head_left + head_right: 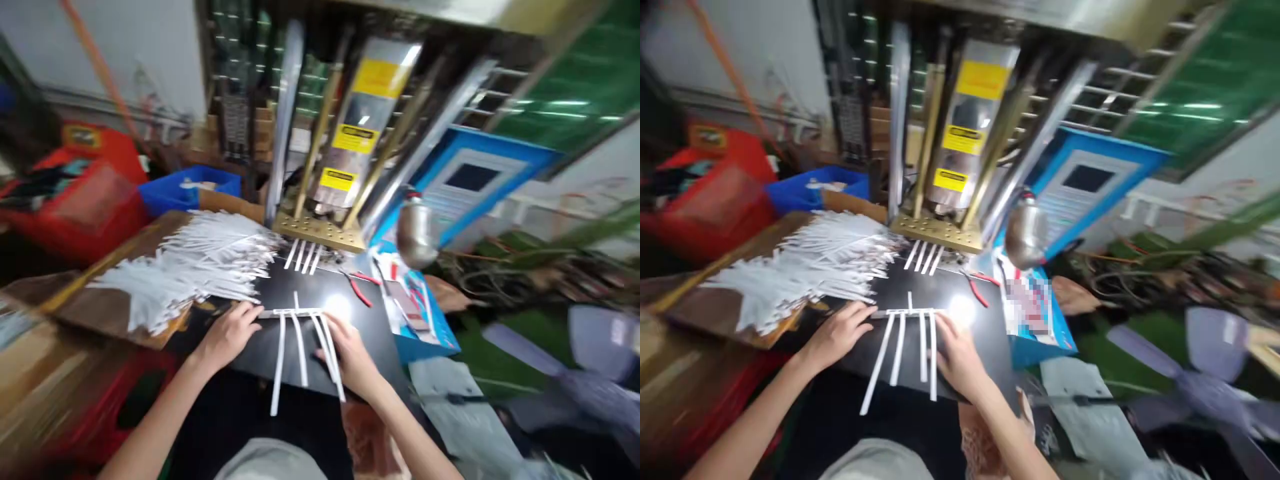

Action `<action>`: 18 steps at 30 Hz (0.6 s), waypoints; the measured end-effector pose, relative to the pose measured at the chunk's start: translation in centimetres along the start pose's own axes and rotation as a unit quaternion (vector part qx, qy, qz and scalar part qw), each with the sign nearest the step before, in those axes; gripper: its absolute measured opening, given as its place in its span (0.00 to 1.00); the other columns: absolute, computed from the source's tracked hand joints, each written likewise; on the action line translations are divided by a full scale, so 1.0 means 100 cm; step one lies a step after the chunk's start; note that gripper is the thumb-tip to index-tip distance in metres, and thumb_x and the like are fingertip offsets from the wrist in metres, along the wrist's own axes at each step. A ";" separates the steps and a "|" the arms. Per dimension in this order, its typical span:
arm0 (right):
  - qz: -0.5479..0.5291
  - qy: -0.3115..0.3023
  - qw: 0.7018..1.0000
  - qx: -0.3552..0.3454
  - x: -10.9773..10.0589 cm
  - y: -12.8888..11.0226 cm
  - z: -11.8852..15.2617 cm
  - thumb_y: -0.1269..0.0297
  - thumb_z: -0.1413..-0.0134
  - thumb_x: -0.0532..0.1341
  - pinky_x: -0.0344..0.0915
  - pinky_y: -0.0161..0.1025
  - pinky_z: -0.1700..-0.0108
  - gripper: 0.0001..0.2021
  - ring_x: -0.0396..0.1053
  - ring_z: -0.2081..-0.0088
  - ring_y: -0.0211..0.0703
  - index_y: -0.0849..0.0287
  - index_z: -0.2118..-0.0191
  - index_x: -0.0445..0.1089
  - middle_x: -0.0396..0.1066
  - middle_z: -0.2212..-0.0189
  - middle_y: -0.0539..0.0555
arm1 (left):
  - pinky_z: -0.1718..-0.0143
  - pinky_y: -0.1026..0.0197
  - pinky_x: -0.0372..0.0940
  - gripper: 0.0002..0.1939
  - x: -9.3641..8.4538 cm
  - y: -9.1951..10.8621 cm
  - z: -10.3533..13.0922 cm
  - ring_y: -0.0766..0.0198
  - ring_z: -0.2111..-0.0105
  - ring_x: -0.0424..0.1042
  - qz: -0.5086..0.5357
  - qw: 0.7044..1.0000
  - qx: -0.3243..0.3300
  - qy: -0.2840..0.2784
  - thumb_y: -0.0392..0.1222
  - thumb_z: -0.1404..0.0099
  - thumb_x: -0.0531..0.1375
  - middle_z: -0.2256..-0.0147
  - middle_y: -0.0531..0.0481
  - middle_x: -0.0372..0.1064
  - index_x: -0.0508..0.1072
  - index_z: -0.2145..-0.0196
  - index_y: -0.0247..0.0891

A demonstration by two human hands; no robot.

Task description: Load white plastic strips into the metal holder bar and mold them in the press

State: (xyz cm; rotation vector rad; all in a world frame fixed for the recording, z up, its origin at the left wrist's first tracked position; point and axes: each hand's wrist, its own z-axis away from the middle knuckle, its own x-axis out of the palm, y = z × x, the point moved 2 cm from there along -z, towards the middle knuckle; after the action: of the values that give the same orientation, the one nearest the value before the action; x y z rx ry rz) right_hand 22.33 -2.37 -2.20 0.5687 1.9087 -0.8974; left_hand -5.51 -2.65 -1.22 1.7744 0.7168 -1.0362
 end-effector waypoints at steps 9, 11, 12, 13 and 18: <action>-0.036 0.018 0.998 0.052 -0.013 0.033 -0.034 0.71 0.41 0.60 0.67 0.48 0.52 0.15 0.67 0.55 0.52 0.59 0.48 0.68 0.69 0.55 0.61 | 0.62 0.60 0.64 0.05 0.017 0.010 -0.028 0.61 0.64 0.71 -0.015 0.997 0.001 -0.074 0.37 0.30 0.53 0.63 0.50 0.64 0.69 0.63 0.39; -0.071 -0.023 0.997 0.014 -0.019 0.044 -0.044 0.71 0.39 0.59 0.66 0.45 0.52 0.12 0.69 0.57 0.49 0.58 0.51 0.73 0.72 0.57 0.59 | 0.64 0.60 0.63 0.07 0.019 0.006 -0.036 0.61 0.65 0.69 -0.004 0.996 0.009 -0.086 0.36 0.30 0.51 0.63 0.49 0.62 0.67 0.65 0.39; -0.102 -0.051 0.993 -0.001 -0.023 0.050 -0.048 0.71 0.39 0.59 0.66 0.42 0.54 0.10 0.70 0.59 0.47 0.57 0.54 0.75 0.73 0.61 0.57 | 0.64 0.60 0.62 0.08 0.019 0.003 -0.039 0.61 0.66 0.69 0.004 0.996 0.017 -0.093 0.35 0.30 0.50 0.64 0.49 0.62 0.67 0.66 0.39; -0.142 -0.081 0.987 -0.006 -0.025 0.055 -0.053 0.71 0.40 0.60 0.67 0.40 0.55 0.09 0.71 0.62 0.45 0.56 0.58 0.77 0.74 0.64 0.55 | 0.64 0.60 0.62 0.08 0.019 0.001 -0.042 0.61 0.66 0.68 0.011 0.994 0.026 -0.101 0.35 0.30 0.49 0.64 0.49 0.62 0.66 0.66 0.39; -0.291 -0.135 0.946 0.042 -0.013 0.065 -0.102 0.73 0.46 0.62 0.67 0.32 0.65 0.07 0.74 0.71 0.39 0.56 0.66 0.79 0.75 0.74 0.48 | 0.65 0.61 0.61 0.11 0.017 0.004 -0.051 0.62 0.67 0.66 0.029 0.991 0.060 -0.117 0.32 0.31 0.47 0.66 0.50 0.61 0.65 0.68 0.39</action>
State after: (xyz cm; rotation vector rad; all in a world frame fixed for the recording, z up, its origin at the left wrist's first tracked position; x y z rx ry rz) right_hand 21.88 9.61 -0.15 -0.0926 1.8096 -1.3576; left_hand -2.68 1.90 -1.49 1.7279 0.4628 -1.2449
